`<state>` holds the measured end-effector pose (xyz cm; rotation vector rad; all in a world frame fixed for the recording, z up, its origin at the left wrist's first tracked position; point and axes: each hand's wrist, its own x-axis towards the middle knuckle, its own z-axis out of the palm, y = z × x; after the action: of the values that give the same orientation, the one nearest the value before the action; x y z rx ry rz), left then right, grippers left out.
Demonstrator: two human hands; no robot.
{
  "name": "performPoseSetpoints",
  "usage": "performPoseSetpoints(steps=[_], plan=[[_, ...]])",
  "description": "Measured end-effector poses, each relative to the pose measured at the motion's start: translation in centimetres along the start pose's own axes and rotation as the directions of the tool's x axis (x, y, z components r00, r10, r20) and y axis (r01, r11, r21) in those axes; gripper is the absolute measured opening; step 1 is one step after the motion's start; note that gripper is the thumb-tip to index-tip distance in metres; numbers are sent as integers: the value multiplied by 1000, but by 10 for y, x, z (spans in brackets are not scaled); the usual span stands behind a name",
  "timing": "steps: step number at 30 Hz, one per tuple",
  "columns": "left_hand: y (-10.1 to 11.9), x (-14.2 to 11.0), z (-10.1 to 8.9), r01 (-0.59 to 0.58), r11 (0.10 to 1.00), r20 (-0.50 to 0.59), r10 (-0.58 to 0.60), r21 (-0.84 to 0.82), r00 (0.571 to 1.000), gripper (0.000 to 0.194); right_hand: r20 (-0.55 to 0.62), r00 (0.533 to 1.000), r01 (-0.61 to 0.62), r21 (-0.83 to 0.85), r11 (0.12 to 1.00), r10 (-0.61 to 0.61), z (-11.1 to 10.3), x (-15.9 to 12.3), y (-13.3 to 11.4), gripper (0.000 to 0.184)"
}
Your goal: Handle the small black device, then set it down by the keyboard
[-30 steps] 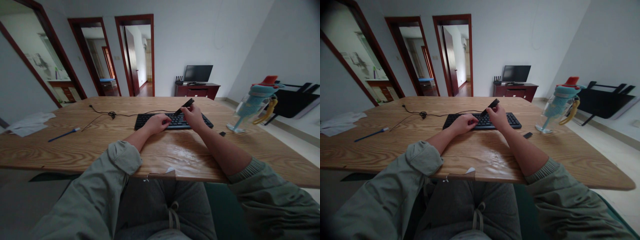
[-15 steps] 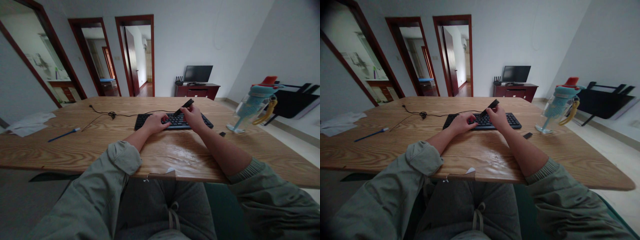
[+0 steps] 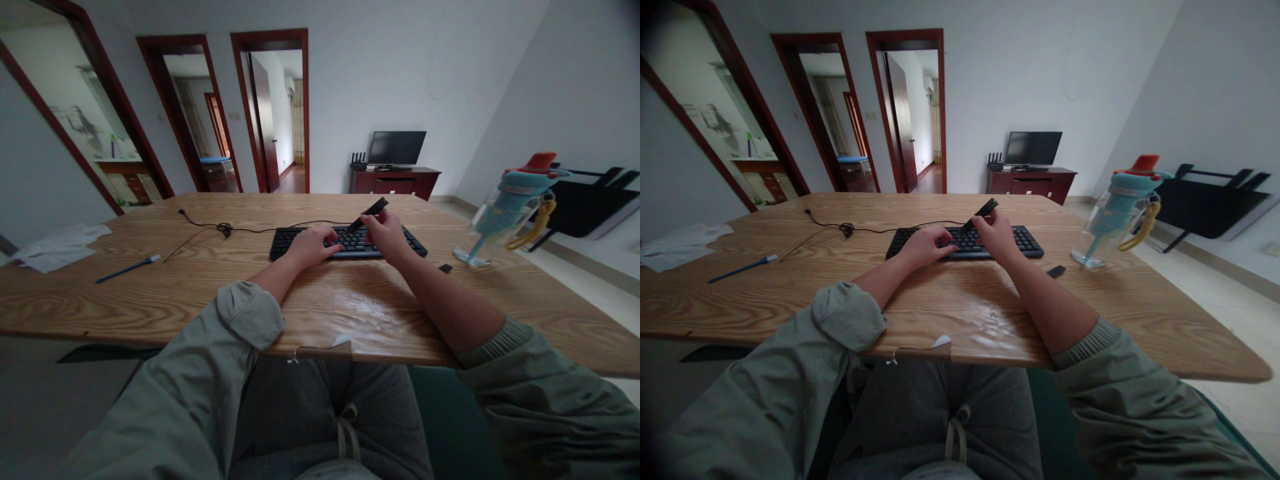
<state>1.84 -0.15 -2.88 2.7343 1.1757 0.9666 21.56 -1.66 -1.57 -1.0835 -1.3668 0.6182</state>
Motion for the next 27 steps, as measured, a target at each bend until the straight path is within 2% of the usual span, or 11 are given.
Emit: performPoseSetpoints(steps=[5,9,27], plan=[[-3,1,3,31,999,30,-31,25,999,28,49,994,-104,59,993,101,3,-5,-7,24],[-7,2,10,14,999,73,-17,51,997,25,58,988,-144,50,988,141,4,-4,-6,17],[-8,4,19,-33,996,102,24,86,994,20,47,994,-99,-12,995,100,9,1,9,16]])
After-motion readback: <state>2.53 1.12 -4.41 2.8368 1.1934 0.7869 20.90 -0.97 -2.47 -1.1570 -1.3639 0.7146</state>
